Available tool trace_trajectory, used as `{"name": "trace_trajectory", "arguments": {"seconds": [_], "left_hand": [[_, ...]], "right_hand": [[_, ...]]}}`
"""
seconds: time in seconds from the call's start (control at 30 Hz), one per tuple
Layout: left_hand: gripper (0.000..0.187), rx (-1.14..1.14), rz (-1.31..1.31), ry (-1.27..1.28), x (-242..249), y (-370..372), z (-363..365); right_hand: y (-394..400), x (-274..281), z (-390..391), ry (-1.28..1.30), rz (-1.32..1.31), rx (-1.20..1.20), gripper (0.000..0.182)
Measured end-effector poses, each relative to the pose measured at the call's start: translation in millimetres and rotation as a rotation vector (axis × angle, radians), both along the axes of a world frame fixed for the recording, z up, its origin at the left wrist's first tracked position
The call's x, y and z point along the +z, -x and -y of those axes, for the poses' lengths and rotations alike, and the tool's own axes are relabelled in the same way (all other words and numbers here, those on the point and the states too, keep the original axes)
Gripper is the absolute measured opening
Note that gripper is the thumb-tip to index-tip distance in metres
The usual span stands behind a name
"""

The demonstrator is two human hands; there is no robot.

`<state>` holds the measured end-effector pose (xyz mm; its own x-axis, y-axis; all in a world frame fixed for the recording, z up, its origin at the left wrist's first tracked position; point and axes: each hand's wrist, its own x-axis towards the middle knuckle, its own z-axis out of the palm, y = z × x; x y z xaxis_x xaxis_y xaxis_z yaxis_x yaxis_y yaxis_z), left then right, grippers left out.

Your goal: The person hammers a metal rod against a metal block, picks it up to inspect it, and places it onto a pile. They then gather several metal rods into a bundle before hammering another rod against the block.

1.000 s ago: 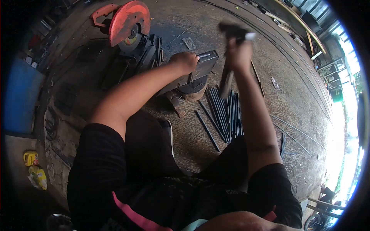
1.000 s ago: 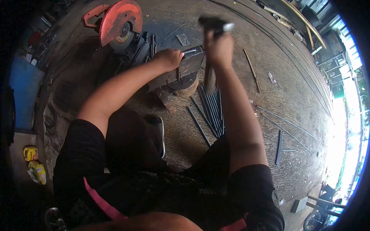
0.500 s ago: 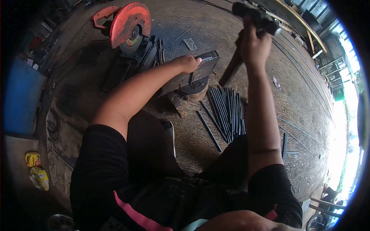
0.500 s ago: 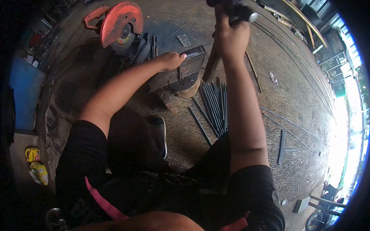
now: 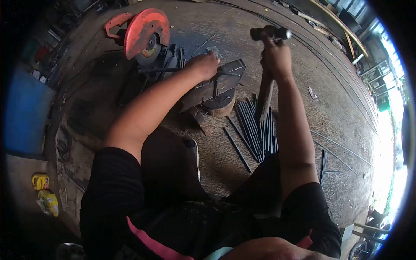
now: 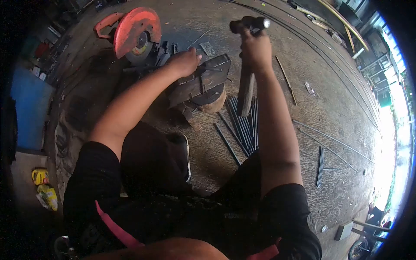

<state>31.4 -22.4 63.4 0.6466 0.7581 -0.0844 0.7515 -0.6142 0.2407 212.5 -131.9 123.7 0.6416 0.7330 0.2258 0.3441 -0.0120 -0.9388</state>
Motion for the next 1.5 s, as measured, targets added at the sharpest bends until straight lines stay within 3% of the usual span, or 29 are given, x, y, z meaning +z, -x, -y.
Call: {"name": "trace_trajectory", "arguments": {"seconds": [0.17,0.23,0.27,0.33,0.53,0.63,0.77,0.83,0.87,0.97,1.03,1.23,1.3,1.4,1.5], "left_hand": [[0.059,0.005,0.081,0.091,-27.0,-4.0,-17.2],[0.064,0.142,0.178,0.525,-6.5,-0.7,-8.1],[0.064,0.143,0.18,0.523,-10.6,-1.0,-11.6],[0.065,0.022,0.273,0.266,-23.4,-2.2,-18.7],[0.055,0.011,0.176,0.194,-37.4,-1.9,-25.0],[0.049,-0.029,0.357,0.259,-47.8,0.3,-26.7],[0.046,-0.124,0.345,0.395,-56.3,-1.6,-35.1],[0.043,-0.176,0.415,0.123,-55.4,0.8,-24.5],[0.043,-0.177,0.415,0.125,-51.7,-0.1,-24.2],[0.043,-0.14,0.36,0.235,-35.0,-3.3,-19.0],[0.037,-0.165,0.35,0.075,-35.6,-4.7,-15.7],[0.036,-0.141,0.104,0.008,-42.9,-8.5,-10.6],[0.036,-0.133,0.088,0.037,-42.5,-8.4,-11.9],[0.035,-0.156,0.051,0.027,-45.0,-9.4,-17.3],[0.033,-0.228,0.054,-0.031,-51.2,-8.8,-21.6]], "right_hand": [[-5.0,-2.9,2.7,0.012,-0.103,0.04,0.044],[-3.7,-9.3,4.0,0.069,-0.087,0.053,0.044],[-3.5,-11.2,3.7,0.127,-0.069,0.067,0.045],[-2.5,-15.8,0.7,0.182,-0.102,0.076,0.044],[-0.1,-21.0,0.6,0.205,-0.13,0.121,0.049],[-2.6,-29.7,-1.4,0.215,-0.139,0.132,0.048],[-5.8,-38.2,-2.2,0.304,-0.082,0.127,0.047],[-3.9,-36.9,-0.3,0.322,-0.063,0.127,0.047],[-3.7,-35.9,0.7,0.328,-0.07,0.129,0.047],[-2.5,-33.6,0.2,0.311,-0.08,0.136,0.046],[-0.4,-30.9,-0.4,0.288,-0.083,0.141,0.045],[-1.6,-54.4,-9.1,0.312,0.02,0.134,0.051],[-0.5,-78.4,-17.2,0.512,0.282,0.113,0.065],[4.0,-71.3,-18.2,0.581,0.071,0.109,0.066],[1.1,-47.2,-24.6,0.269,0.212,0.024,0.067]]}}
